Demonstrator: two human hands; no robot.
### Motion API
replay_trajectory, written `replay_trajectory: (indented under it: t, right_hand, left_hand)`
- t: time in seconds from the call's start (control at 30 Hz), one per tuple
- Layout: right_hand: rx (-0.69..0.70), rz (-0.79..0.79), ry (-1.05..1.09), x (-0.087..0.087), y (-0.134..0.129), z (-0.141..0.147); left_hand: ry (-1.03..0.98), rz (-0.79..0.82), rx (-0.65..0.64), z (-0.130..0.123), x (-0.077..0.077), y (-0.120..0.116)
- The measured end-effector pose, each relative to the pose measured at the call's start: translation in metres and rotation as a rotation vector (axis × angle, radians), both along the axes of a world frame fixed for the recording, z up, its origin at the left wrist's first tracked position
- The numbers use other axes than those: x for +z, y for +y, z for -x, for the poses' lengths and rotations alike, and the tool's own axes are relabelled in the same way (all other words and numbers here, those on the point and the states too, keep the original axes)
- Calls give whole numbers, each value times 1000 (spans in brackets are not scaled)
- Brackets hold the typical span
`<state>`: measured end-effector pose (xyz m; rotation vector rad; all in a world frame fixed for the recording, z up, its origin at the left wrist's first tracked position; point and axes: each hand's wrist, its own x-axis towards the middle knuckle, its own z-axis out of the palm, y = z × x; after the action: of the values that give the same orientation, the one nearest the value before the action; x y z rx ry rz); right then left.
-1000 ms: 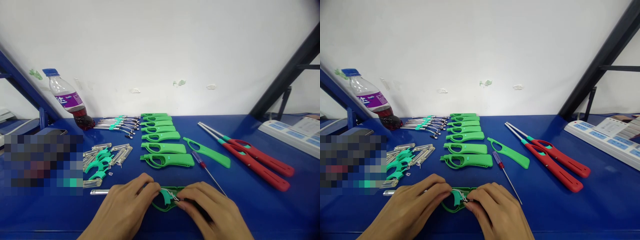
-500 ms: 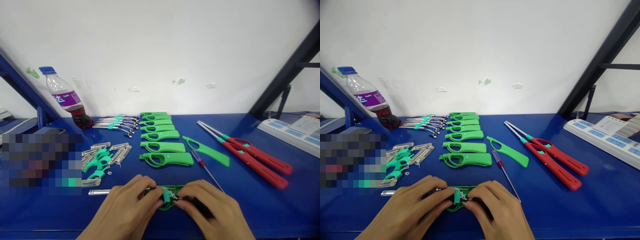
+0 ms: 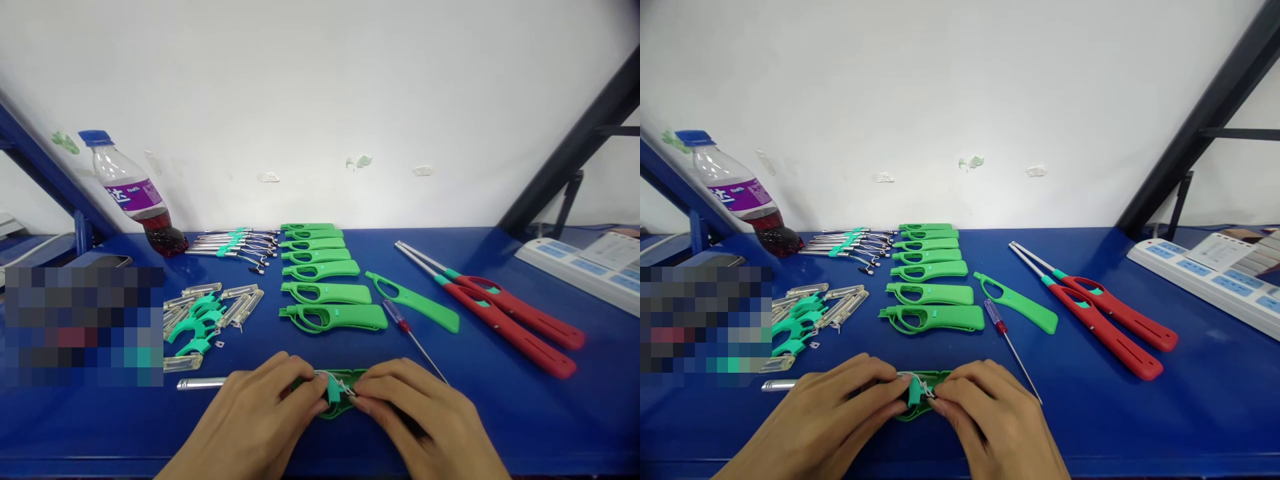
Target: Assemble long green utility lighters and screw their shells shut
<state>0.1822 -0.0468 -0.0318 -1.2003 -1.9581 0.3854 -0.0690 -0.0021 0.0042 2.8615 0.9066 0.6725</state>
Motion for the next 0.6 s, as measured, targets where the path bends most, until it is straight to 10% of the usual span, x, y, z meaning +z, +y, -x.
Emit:
replay_trajectory:
  t: [0.6]
  right_hand:
    - [18,12,-40,0,-1,1]
  left_hand:
    - [35,-22,13,1,-10,-2]
